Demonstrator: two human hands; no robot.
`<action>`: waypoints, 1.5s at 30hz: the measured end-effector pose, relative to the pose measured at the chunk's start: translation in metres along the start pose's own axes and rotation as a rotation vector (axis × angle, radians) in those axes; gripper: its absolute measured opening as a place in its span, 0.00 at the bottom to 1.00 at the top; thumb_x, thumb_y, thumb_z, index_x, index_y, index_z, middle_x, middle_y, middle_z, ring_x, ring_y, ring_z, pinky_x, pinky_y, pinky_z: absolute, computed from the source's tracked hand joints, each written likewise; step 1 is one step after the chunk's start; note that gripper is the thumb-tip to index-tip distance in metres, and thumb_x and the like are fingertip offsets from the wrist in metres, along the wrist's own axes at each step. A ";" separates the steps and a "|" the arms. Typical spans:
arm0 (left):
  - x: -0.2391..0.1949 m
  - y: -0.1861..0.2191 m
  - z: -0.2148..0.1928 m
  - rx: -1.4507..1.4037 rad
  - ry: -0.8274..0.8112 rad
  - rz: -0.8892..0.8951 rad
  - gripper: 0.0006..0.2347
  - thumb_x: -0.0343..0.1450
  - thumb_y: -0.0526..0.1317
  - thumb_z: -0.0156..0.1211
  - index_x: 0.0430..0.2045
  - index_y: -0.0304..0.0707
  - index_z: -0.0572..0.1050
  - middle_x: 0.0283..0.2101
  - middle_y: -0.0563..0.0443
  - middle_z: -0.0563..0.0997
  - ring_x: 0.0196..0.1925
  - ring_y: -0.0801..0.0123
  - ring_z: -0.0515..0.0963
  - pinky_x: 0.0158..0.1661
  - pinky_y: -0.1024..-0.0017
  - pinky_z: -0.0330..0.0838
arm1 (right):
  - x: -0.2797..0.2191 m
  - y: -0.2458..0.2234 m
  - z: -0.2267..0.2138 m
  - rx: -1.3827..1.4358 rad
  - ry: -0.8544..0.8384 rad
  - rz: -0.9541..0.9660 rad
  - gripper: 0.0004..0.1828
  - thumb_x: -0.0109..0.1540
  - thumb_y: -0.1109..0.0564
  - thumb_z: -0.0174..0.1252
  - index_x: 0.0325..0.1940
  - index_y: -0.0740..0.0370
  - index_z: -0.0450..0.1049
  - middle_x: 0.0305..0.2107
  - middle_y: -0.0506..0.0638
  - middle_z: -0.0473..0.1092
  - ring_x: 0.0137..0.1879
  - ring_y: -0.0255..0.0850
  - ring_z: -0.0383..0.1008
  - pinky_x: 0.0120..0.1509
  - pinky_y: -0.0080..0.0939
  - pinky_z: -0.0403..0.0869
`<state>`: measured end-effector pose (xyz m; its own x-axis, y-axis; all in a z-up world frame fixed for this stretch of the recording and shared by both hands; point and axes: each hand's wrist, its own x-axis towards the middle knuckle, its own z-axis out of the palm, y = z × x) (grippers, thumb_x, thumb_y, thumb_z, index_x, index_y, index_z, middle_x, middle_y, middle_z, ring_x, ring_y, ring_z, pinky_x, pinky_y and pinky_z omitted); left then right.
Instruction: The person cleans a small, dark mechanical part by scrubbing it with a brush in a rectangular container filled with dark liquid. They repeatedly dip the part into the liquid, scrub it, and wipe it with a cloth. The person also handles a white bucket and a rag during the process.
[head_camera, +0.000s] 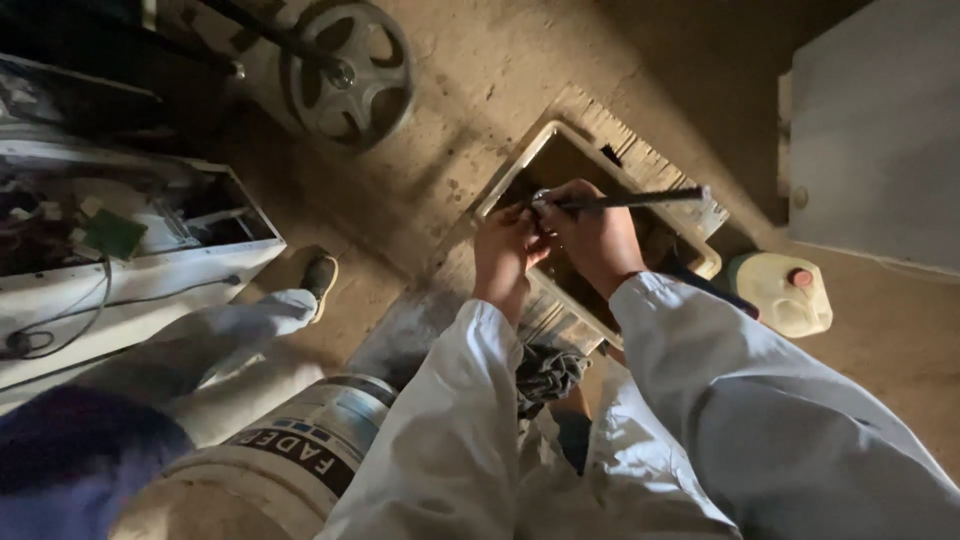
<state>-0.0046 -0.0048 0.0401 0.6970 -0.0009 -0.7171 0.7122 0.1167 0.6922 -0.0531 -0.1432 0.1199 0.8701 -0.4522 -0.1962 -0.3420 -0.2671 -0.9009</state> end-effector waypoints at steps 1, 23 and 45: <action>0.007 -0.009 -0.006 -0.007 -0.011 0.017 0.25 0.80 0.39 0.74 0.73 0.27 0.76 0.59 0.20 0.81 0.56 0.28 0.89 0.49 0.28 0.90 | 0.007 0.001 0.000 -0.008 0.001 -0.037 0.09 0.67 0.54 0.75 0.51 0.50 0.90 0.44 0.56 0.88 0.59 0.56 0.89 0.61 0.58 0.84; 0.018 -0.023 -0.029 0.030 0.021 -0.077 0.23 0.82 0.38 0.64 0.76 0.33 0.74 0.71 0.35 0.81 0.73 0.34 0.81 0.66 0.27 0.82 | 0.022 0.056 -0.016 -0.077 -0.147 0.049 0.14 0.68 0.45 0.75 0.58 0.41 0.88 0.53 0.43 0.87 0.64 0.48 0.86 0.73 0.53 0.81; -0.010 -0.011 0.002 0.046 0.012 0.009 0.28 0.81 0.37 0.65 0.78 0.25 0.66 0.65 0.26 0.77 0.57 0.38 0.86 0.56 0.36 0.90 | 0.000 0.036 -0.022 -0.048 0.056 0.253 0.12 0.71 0.45 0.71 0.55 0.50 0.87 0.44 0.57 0.86 0.58 0.57 0.87 0.65 0.61 0.84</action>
<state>-0.0193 -0.0079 0.0399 0.7026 0.0119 -0.7115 0.7092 0.0704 0.7015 -0.0736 -0.1719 0.0959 0.7343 -0.5557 -0.3899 -0.5636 -0.1789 -0.8064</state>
